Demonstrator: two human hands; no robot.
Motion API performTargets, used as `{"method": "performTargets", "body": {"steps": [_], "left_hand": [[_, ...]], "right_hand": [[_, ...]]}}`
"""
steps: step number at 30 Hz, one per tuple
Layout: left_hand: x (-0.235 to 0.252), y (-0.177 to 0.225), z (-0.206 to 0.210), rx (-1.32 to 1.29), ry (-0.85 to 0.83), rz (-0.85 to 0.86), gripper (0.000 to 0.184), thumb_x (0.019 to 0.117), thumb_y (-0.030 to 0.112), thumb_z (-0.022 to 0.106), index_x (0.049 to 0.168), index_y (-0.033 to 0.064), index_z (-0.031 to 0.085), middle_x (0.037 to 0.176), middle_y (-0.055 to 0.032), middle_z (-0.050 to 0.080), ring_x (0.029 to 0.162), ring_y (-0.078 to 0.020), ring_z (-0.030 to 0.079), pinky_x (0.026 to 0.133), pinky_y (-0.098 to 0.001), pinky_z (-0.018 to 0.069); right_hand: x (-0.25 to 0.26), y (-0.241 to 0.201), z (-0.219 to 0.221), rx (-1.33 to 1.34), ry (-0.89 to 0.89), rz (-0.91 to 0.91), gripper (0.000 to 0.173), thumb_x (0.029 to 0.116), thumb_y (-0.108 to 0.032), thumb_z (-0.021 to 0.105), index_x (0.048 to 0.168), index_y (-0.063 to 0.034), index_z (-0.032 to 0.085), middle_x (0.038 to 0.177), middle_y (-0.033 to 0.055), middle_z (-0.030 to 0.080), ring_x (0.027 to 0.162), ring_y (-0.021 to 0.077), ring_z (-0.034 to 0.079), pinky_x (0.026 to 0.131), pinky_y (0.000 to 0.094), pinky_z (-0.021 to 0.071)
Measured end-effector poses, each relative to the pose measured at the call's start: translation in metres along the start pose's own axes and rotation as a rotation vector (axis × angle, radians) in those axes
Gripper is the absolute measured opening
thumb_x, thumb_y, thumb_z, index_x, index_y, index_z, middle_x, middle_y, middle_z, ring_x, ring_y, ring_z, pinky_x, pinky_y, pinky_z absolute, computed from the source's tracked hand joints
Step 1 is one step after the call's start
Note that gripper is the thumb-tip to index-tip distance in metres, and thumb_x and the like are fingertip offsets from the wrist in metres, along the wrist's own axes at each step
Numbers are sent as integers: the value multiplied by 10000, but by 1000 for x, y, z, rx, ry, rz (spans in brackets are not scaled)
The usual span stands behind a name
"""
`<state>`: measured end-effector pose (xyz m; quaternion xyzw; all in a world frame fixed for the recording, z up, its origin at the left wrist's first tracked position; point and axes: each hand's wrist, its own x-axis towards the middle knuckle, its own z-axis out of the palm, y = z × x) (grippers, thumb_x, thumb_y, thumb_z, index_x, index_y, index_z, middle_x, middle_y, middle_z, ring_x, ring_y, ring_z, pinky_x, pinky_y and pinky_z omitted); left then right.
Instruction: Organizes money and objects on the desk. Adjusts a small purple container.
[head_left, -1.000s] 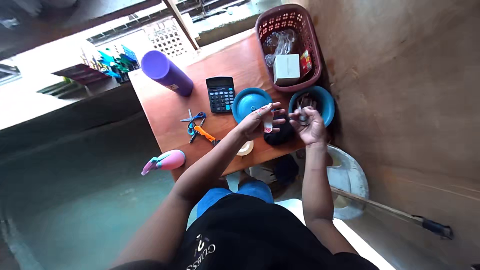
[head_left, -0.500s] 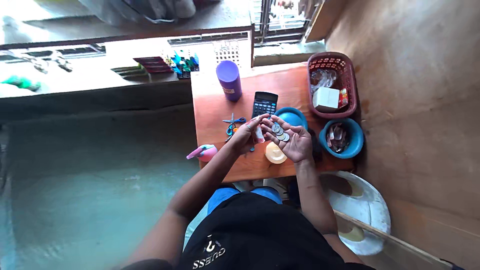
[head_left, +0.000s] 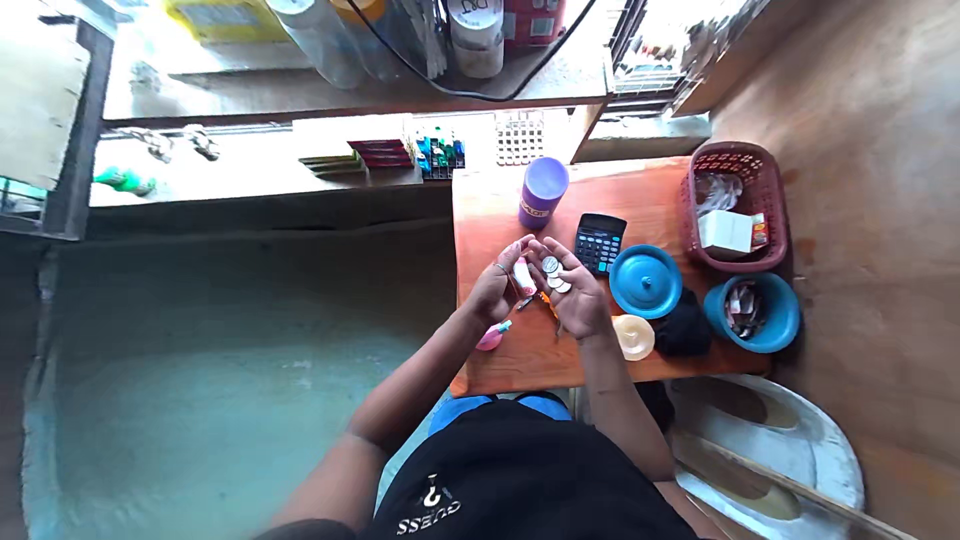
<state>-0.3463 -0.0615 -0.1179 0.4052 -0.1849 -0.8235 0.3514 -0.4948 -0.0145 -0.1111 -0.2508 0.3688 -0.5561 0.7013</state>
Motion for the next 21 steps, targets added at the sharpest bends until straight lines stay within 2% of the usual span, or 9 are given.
{"method": "performTargets", "body": {"steps": [2, 5, 8, 10, 12, 14, 16, 18, 21], "left_hand": [[8, 5, 3, -114, 101, -44, 452, 1119, 430, 293, 1359, 138, 539, 1100, -55, 682, 960, -163, 679, 845, -347, 573], [27, 19, 8, -309, 197, -121, 421, 1126, 388, 253, 1159, 116, 573, 906, -22, 669, 783, -117, 670, 706, -262, 561], [69, 24, -12, -378, 145, -190, 391, 1112, 426, 292, 897, 187, 516, 577, 86, 464, 423, -7, 440, 407, -142, 404], [90, 42, -16, -233, 42, -186, 400, 1119, 406, 295, 812, 202, 451, 500, 114, 359, 358, 15, 321, 347, -131, 297], [110, 63, -14, 249, -49, -36, 397, 1121, 351, 364, 799, 151, 483, 502, 93, 354, 383, -10, 310, 377, -164, 291], [138, 87, -11, 925, -116, 295, 219, 1021, 240, 624, 955, 35, 665, 654, -22, 550, 541, -107, 497, 546, -275, 453], [165, 119, 1, 1587, -301, 372, 531, 919, 288, 760, 1384, 86, 602, 1090, -157, 725, 981, -301, 693, 926, -518, 544], [183, 135, 17, 2077, -411, 294, 908, 850, 231, 823, 1608, 188, 323, 1237, -217, 686, 1131, -442, 656, 942, -668, 489], [196, 144, 29, 2478, -525, 205, 1192, 748, 139, 893, 1655, 249, 129, 1203, -222, 672, 1087, -458, 650, 859, -659, 506]], "right_hand": [[14, 23, 25, -455, 67, -74, 498, 1059, -152, 279, 1518, -8, 407, 1528, 118, 480, 1351, 163, 508, 1121, 368, 434], [34, 57, 31, -895, 149, -375, 487, 1096, -215, 327, 1504, 9, 470, 1587, 168, 436, 1495, 252, 376, 1233, 445, 288], [60, 33, 29, -790, 439, -683, 429, 1038, -74, 371, 1393, 130, 500, 1457, 258, 524, 1394, 269, 491, 1162, 383, 413], [89, 23, -7, -739, 632, -683, 434, 999, -43, 453, 1392, 140, 442, 1430, 264, 518, 1355, 253, 501, 1128, 346, 424], [125, 39, -60, -740, 660, -504, 812, 892, -165, 703, 1520, 111, 270, 1540, 292, 395, 1431, 304, 416, 1161, 379, 385], [162, 59, -99, -787, 570, -360, 1313, 690, -324, 911, 1610, 37, 45, 1632, 281, 244, 1499, 333, 326, 1211, 430, 352], [194, 73, -113, -791, 501, -374, 1451, 570, -221, 985, 1619, 2, 8, 1643, 261, 232, 1489, 304, 361, 1206, 412, 385], [211, 76, -110, -817, 455, -462, 1267, 577, -155, 981, 1560, 74, 215, 1531, 280, 416, 1399, 283, 481, 1165, 382, 428], [220, 70, -107, -907, 285, -581, 1076, 599, -205, 959, 1470, 90, 400, 1418, 259, 543, 1313, 273, 561, 1124, 386, 471]]}}
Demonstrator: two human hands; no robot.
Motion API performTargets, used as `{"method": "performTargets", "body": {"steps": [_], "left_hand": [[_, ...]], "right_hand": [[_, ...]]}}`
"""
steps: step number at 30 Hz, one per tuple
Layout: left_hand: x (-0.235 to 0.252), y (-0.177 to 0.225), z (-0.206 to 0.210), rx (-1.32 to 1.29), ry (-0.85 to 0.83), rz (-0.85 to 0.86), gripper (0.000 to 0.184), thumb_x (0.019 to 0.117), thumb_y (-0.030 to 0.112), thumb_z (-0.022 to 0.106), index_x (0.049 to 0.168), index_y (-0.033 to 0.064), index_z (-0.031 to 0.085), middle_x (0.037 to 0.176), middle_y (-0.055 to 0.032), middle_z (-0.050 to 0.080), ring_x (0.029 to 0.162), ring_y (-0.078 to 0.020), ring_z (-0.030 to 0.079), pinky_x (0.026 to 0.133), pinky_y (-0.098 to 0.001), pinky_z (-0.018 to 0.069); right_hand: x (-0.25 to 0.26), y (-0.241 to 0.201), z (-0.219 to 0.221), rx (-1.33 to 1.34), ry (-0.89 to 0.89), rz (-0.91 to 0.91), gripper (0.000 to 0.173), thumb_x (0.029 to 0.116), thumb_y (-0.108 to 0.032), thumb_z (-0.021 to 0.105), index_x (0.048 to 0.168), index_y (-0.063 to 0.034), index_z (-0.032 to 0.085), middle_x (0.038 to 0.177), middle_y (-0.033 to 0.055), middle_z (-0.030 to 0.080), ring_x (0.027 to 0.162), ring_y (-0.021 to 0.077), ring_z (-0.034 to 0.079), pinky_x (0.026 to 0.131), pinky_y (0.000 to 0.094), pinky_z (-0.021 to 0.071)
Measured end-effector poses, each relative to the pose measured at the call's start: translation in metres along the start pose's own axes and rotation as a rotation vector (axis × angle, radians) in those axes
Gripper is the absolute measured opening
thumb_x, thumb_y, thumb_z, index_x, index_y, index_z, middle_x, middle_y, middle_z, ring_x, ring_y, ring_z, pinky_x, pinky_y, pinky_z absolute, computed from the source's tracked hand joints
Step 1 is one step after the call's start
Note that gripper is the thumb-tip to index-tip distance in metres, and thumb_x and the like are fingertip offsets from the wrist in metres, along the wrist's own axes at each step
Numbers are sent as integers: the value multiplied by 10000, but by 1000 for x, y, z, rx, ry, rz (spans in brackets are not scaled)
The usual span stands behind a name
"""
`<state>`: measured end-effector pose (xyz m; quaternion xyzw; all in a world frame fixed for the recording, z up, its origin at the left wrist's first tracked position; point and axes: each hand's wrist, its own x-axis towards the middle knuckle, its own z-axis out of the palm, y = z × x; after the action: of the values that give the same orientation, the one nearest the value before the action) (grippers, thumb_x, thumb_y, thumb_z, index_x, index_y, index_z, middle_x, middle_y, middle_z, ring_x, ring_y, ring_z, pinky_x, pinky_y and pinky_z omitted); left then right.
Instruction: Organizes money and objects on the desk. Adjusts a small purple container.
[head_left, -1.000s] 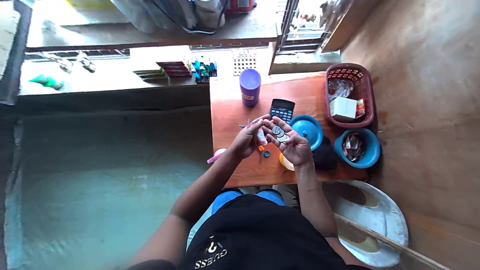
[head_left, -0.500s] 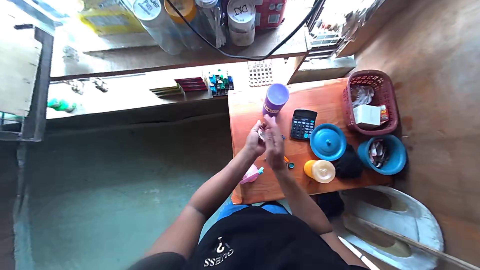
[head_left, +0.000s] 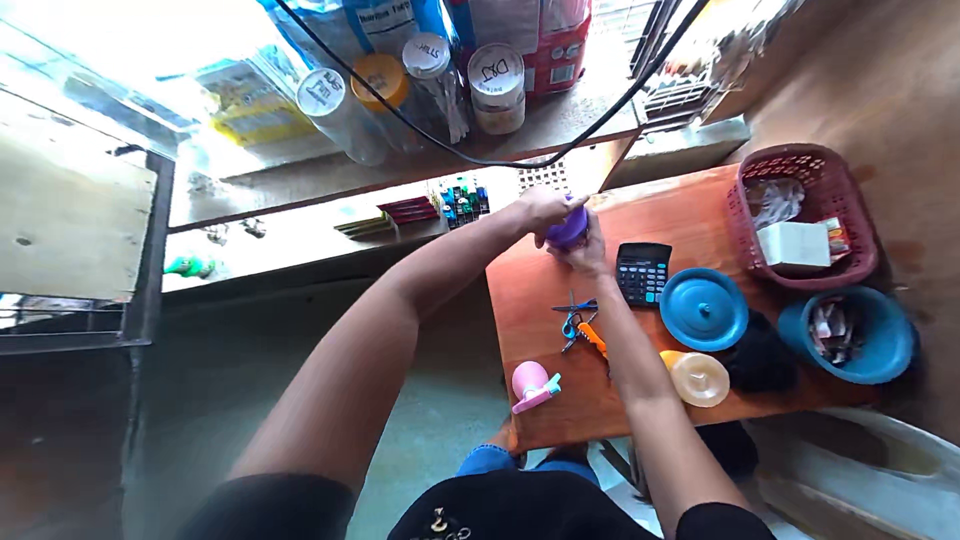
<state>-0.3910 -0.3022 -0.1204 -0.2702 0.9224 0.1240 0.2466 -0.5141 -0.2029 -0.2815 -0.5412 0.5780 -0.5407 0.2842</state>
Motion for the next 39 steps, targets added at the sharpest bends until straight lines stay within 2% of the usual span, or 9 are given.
{"method": "performTargets", "body": {"steps": [5, 11, 13, 15, 20, 26, 34, 37, 39], "left_hand": [[-12, -9, 12, 48, 4, 70, 1078, 737, 284, 917, 1585, 102, 277, 1143, -246, 663, 1045, -454, 663, 848, -650, 521], [-37, -21, 42, -230, 136, 40, 1037, 734, 403, 908, 1563, 102, 364, 1196, -226, 691, 1076, -428, 682, 920, -660, 516], [-59, -13, 58, -271, 168, -18, 731, 745, 473, 877, 1333, 110, 640, 1174, -181, 709, 1095, -401, 670, 930, -686, 497], [-75, -15, 75, -334, 166, -37, 444, 871, 370, 797, 1199, 81, 719, 1150, -168, 711, 1110, -372, 650, 967, -659, 465], [-101, -16, 76, -644, 285, 106, 794, 761, 249, 911, 1400, -41, 538, 1207, -261, 675, 1116, -373, 667, 996, -572, 503], [-122, -17, 70, -850, 329, 131, 622, 837, 273, 849, 1278, -98, 616, 1149, -285, 679, 1076, -375, 664, 984, -543, 497], [-124, -13, 81, -889, 359, 115, 652, 829, 295, 857, 1280, -104, 606, 1138, -293, 675, 1059, -380, 662, 982, -548, 495], [-118, -7, 95, -1101, 283, -54, 452, 916, 342, 766, 1049, -78, 662, 897, -168, 665, 803, -236, 626, 792, -450, 517], [-113, -4, 100, -1318, 112, -236, 456, 994, 464, 639, 928, 14, 592, 688, -16, 498, 557, -108, 454, 566, -306, 426]], "right_hand": [[4, -6, -18, -250, -186, -117, 1066, 599, -370, 954, 1455, 41, 468, 1394, 236, 578, 1318, 335, 553, 1143, 475, 438], [3, -59, -37, -640, -416, -15, 1025, 619, -413, 935, 1491, -105, 493, 1405, 193, 582, 1318, 391, 532, 1125, 600, 388], [-10, -79, -47, -623, -516, -71, 1010, 618, -409, 946, 1479, -116, 507, 1388, 200, 595, 1300, 403, 547, 1108, 613, 410], [-5, -94, -45, -563, -625, -84, 966, 647, -405, 922, 1462, -69, 528, 1383, 218, 599, 1304, 407, 547, 1123, 590, 404], [-9, -119, -42, -498, -678, -14, 972, 630, -327, 921, 1456, -9, 519, 1348, 266, 608, 1266, 455, 567, 1080, 631, 430], [-18, -133, -37, -238, -704, 79, 878, 646, -229, 857, 1410, 40, 519, 1209, 245, 673, 1095, 348, 675, 977, 542, 531], [-22, -137, -34, -333, -676, 27, 876, 654, -304, 859, 1400, 26, 541, 1237, 248, 663, 1137, 389, 654, 988, 595, 507], [-28, -142, -29, -481, -646, 24, 881, 670, -354, 885, 1398, 13, 550, 1295, 245, 635, 1203, 408, 616, 1041, 601, 472], [-37, -140, -24, -644, -583, -47, 892, 661, -360, 904, 1395, 13, 561, 1323, 246, 625, 1247, 433, 580, 1087, 605, 416]]}}
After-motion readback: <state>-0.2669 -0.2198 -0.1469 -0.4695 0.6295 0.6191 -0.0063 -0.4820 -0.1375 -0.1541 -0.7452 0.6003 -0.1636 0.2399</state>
